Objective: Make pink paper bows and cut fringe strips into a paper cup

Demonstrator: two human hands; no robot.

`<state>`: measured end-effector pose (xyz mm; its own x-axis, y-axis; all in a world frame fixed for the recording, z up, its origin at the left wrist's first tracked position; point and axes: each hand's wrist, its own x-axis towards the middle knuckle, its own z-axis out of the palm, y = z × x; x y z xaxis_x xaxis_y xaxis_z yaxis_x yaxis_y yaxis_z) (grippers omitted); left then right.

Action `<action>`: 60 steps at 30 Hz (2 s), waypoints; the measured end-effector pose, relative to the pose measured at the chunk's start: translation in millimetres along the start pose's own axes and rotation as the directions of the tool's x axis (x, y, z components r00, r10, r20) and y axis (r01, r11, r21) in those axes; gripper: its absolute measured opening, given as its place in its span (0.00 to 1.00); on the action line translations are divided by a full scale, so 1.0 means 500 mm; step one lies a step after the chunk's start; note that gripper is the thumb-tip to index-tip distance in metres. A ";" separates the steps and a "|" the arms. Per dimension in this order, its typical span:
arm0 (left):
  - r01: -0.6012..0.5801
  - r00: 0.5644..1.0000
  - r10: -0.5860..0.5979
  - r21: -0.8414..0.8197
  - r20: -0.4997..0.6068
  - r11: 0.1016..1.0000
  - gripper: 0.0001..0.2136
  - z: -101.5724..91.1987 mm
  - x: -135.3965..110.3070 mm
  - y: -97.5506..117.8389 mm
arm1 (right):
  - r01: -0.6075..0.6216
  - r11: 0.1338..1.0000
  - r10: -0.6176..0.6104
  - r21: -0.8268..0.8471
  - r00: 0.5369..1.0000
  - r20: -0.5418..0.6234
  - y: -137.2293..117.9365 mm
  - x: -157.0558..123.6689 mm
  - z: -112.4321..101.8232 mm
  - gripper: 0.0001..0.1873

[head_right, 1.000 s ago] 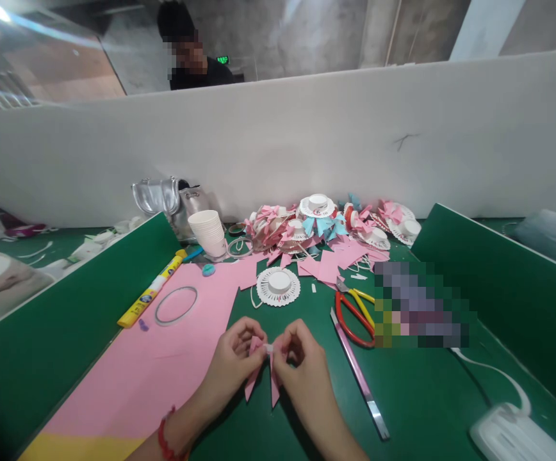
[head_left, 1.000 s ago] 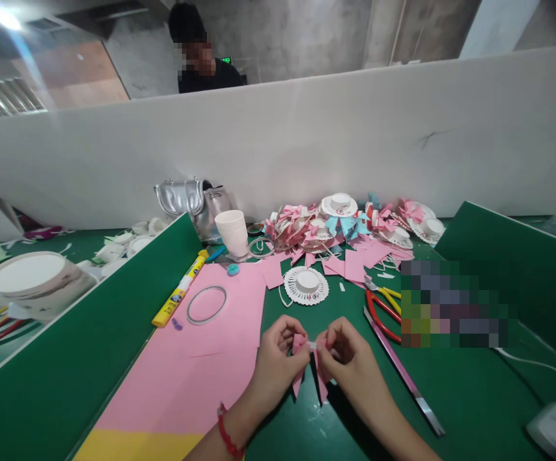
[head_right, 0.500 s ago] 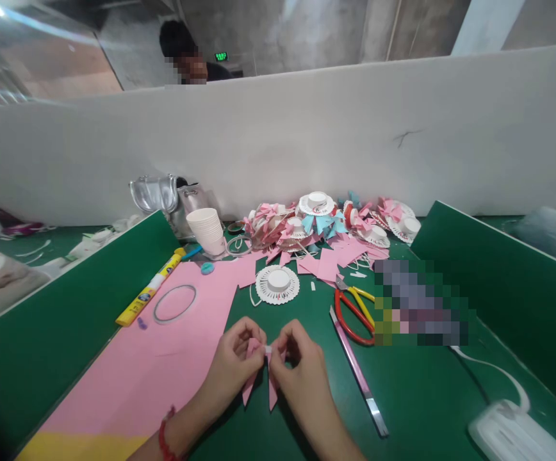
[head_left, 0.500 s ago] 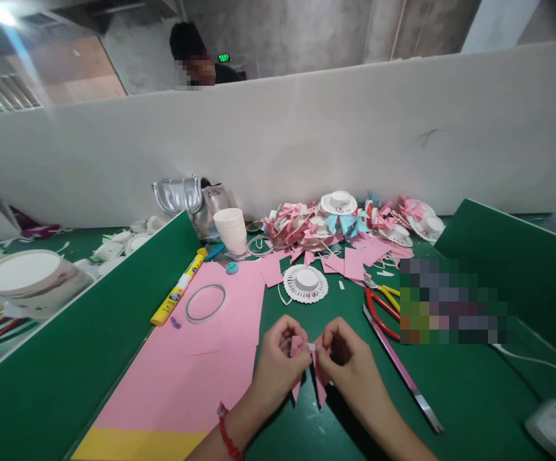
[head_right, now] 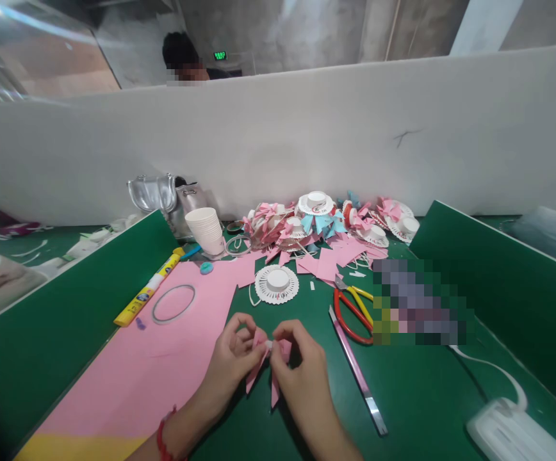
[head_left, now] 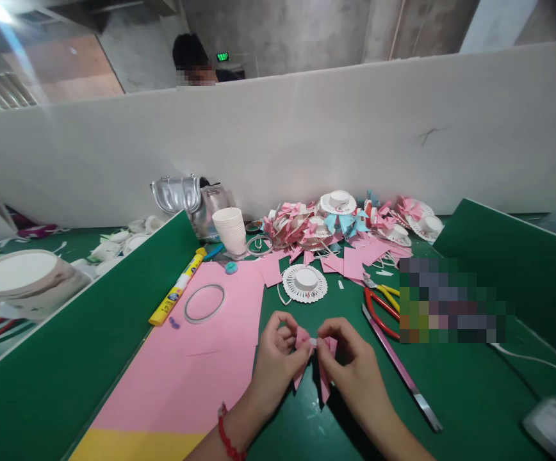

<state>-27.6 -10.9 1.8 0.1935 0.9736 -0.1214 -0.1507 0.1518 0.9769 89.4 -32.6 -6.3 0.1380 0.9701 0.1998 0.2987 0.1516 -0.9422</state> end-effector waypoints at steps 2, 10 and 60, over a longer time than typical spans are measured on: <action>-0.011 1.000 0.011 0.012 0.001 1.000 0.13 -0.002 0.001 -0.006 | 0.005 1.000 -0.005 -0.005 1.000 0.012 0.003 0.001 0.001 0.02; -0.009 1.000 0.008 0.030 0.023 1.000 0.13 -0.006 0.002 -0.011 | 0.025 0.998 -0.023 -0.062 0.999 0.029 0.001 0.002 -0.002 0.03; -0.077 0.986 0.100 0.164 -0.136 0.983 0.12 0.008 -0.003 -0.003 | 0.570 0.661 -0.571 -0.488 0.804 0.166 0.000 0.001 -0.023 0.11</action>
<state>-24.0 -13.5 1.5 0.0437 0.9980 -0.0463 -0.0041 0.0465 0.9989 100.3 -34.3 -3.0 -0.2165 0.7249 0.6540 0.7371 0.5606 -0.3774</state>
